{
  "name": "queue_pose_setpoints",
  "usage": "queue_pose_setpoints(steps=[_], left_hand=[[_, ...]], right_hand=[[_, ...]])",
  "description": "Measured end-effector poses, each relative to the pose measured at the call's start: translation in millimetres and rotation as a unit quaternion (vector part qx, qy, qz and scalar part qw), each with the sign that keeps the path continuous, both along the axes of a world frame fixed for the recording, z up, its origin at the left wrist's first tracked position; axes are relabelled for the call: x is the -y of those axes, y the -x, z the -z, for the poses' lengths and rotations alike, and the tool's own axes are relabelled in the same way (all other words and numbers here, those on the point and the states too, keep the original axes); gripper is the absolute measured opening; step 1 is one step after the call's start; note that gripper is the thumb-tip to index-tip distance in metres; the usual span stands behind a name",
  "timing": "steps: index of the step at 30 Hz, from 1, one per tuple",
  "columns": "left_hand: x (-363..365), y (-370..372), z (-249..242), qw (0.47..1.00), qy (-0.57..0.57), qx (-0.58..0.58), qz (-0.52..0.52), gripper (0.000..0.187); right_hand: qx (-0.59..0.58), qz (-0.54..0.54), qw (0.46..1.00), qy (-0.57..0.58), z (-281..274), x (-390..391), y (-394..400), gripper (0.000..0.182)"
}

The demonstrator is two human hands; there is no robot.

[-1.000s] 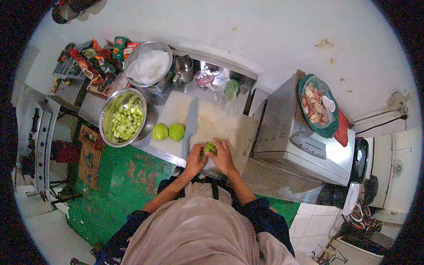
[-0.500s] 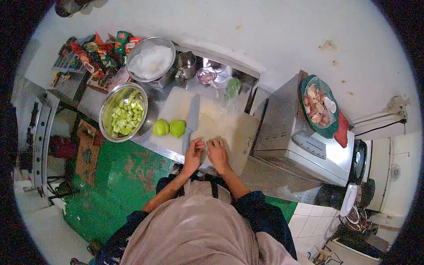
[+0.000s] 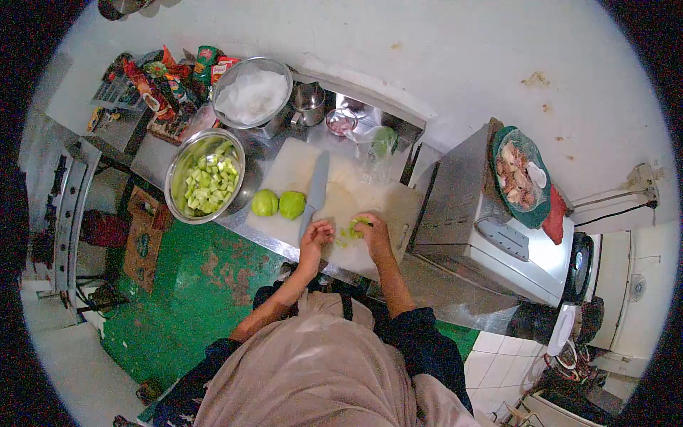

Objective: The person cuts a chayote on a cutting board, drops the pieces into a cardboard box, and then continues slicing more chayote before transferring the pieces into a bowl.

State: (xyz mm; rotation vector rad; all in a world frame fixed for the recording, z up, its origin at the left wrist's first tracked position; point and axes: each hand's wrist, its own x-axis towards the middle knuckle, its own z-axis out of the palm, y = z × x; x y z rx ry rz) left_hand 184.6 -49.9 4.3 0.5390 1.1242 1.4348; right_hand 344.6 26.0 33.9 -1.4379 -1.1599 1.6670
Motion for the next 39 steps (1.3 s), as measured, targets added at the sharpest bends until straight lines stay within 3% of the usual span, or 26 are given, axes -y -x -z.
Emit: queue_pose_setpoints(steps=[2,4,6,9,13,23,30,35,39], left_hand=[[-2,-5,-11,0.997,0.035,0.068,-0.003,0.028],[-7,-6,-23,0.982,0.066,0.175,-0.009,0.030],[-12,-5,-29,0.944,0.088,0.319,-0.019,0.034],[-11,0,-61,0.927,0.068,0.363,-0.062,0.045],[4,35,-97,0.914,0.032,0.394,-0.093,0.048],[88,184,-110,0.878,-0.007,0.391,-0.276,0.045],[186,362,-81,0.856,-0.059,0.339,-0.386,0.045],[245,492,-77,0.810,-0.050,0.340,-0.475,0.046],[253,588,-64,0.782,-0.078,0.360,-0.503,0.045]], right_hand=[[-0.127,0.032,0.988,0.078,-14,2,5,0.019],[-0.181,0.019,0.977,0.115,-31,5,14,0.020],[-0.214,0.006,0.968,0.134,-54,10,29,0.020],[-0.233,-0.023,0.964,0.131,-83,19,58,0.019],[-0.258,-0.073,0.955,0.128,-91,35,106,0.018],[-0.255,-0.254,0.913,0.194,-103,92,275,0.017],[-0.240,-0.335,0.880,0.237,-74,182,473,0.018],[-0.225,-0.386,0.851,0.277,-60,236,617,0.020],[-0.244,-0.422,0.834,0.259,-46,246,717,0.020]])
